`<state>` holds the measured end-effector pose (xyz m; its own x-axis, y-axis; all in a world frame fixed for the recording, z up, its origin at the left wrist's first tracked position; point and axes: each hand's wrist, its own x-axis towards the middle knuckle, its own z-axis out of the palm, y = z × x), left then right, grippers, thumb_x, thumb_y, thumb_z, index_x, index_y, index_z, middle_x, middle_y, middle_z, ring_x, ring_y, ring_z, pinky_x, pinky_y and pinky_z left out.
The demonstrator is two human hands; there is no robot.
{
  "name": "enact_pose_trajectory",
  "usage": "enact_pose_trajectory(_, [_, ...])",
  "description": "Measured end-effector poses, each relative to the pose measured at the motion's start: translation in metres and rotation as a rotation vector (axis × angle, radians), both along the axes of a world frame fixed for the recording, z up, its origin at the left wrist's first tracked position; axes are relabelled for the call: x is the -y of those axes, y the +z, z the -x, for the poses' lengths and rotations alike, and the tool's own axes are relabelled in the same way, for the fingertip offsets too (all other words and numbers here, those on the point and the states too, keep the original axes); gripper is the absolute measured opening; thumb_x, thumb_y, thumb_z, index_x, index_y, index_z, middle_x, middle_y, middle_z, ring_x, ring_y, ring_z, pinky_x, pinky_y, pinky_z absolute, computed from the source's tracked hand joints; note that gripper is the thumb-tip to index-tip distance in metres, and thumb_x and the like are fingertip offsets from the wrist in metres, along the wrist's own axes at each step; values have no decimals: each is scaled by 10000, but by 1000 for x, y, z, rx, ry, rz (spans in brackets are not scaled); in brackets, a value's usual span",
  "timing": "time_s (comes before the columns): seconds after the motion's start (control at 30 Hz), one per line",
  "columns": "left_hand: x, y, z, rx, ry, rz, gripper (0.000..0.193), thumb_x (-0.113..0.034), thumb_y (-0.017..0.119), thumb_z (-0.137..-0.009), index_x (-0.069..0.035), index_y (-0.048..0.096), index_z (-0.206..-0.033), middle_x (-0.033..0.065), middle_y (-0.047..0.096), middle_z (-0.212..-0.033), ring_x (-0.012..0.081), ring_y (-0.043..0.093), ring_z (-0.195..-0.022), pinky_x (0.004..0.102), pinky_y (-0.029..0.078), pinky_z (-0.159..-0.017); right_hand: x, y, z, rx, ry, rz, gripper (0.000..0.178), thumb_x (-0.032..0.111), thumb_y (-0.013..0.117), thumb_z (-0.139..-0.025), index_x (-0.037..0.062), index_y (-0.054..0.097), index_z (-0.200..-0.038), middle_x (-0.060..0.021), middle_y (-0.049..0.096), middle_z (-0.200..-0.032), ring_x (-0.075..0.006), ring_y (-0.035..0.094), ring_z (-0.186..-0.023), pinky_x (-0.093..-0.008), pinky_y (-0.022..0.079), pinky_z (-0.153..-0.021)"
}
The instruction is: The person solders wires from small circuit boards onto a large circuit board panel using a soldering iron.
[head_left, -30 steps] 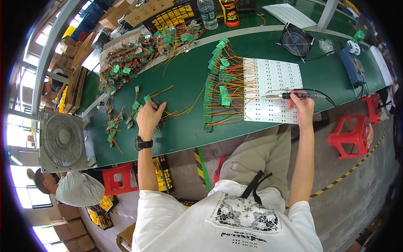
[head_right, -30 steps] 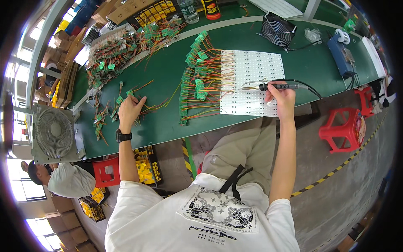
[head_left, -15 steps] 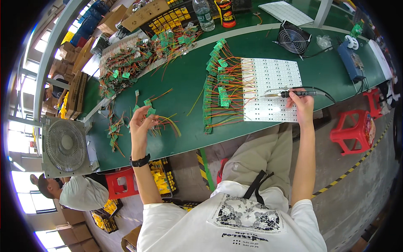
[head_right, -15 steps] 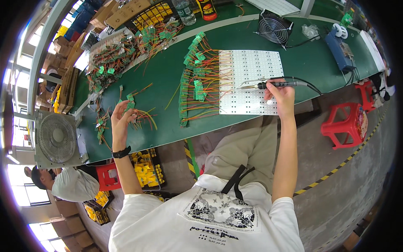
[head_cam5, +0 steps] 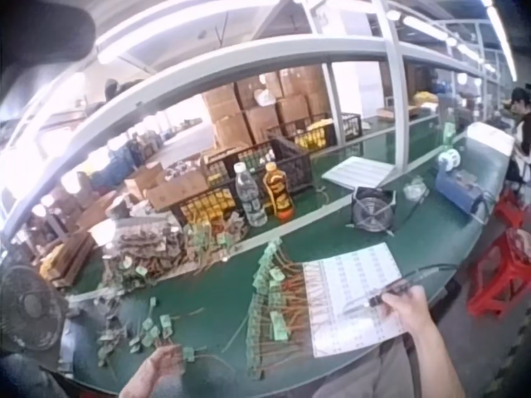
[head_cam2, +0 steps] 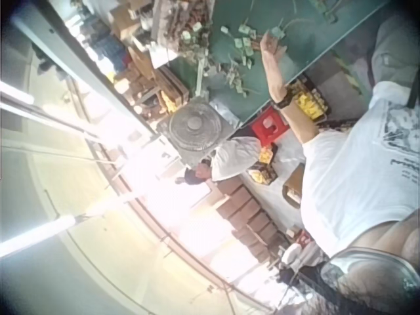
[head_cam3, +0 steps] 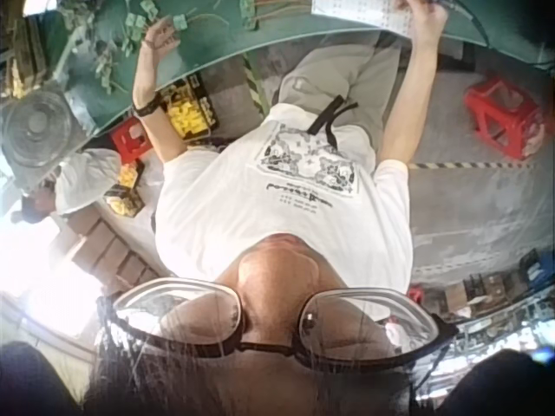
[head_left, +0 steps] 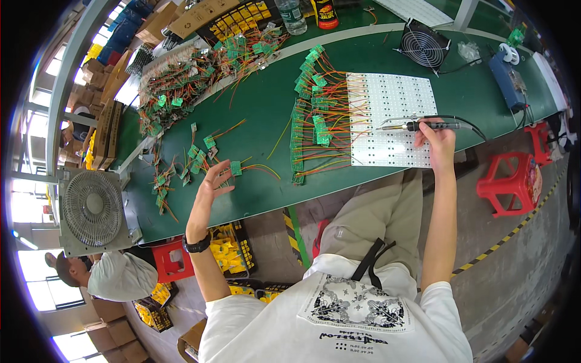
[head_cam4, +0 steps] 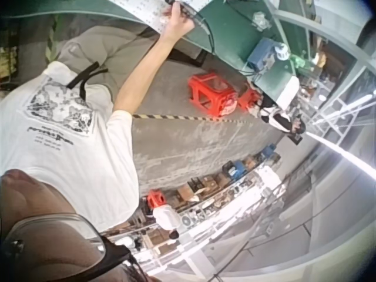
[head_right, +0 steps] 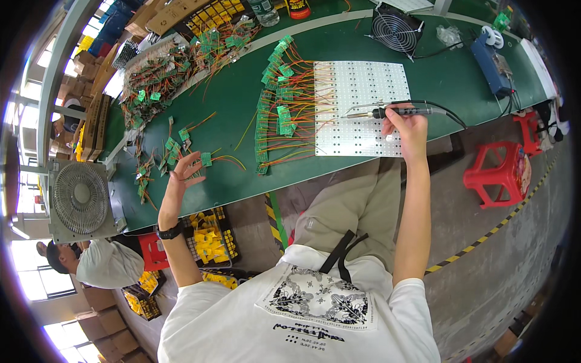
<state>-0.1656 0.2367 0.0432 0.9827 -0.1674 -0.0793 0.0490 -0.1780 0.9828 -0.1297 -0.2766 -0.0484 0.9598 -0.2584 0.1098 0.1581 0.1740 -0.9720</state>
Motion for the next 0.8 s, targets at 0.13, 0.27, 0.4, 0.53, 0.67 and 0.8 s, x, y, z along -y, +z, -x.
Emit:
enact_pose_trajectory(0.13, [-16, 18, -8, 38, 6, -159, 352, -288, 506, -1007, -6, 619, -1185, 115, 600, -1266, 202, 540, -1183, 360, 481, -883, 1, -1, -1, -7, 4, -8, 179, 90, 682, -874, -42, 632, -984, -83, 647, -726, -145, 612, -581, -255, 462, -558])
enact_pose_trajectory(0.27, [-21, 21, -25, 166, 59, -620, 245, -192, 554, -973, 0, 647, -1094, 92, 616, -1237, 214, 573, -1128, 335, 474, -880, -1, 2, 0, 0, 11, -5, 181, 95, 681, -877, -40, 633, -987, -82, 648, -730, -145, 612, -581, -255, 461, -561])
enact_pose_trajectory(0.4, [10, 18, -42, 478, -251, -892, 285, -74, 735, -754, -34, 652, -1023, 96, 626, -1100, 291, 584, -1051, 378, 468, -915, 1, 0, 1, -7, -6, 2, 185, 97, 680, -876, -42, 632, -987, -84, 646, -734, -146, 609, -577, -254, 461, -555])
enact_pose_trajectory(0.53, [16, 14, -53, 457, -347, -934, 267, -71, 738, -752, -34, 655, -1003, 93, 626, -1002, 273, 604, -970, 361, 486, -858, -1, 1, 0, -2, 11, -20, 191, 97, 683, -870, -46, 632, -987, -91, 644, -737, -147, 609, -575, -252, 462, -550])
enact_pose_trajectory(0.67, [11, 5, -63, 307, -429, -925, 226, -73, 745, -745, -16, 664, -948, 90, 600, -860, 253, 607, -817, 343, 489, -741, -1, 2, 0, -11, 8, -14, 198, 103, 687, -869, -45, 632, -987, -93, 644, -739, -147, 610, -576, -252, 464, -550])
enact_pose_trajectory(0.8, [7, 4, -65, 301, -432, -890, 155, -66, 723, -791, 8, 657, -910, 80, 572, -812, 231, 604, -787, 321, 491, -708, 0, 1, 0, -4, -4, -17, 201, 109, 694, -866, -41, 633, -985, -93, 645, -738, -147, 609, -575, -254, 463, -547])
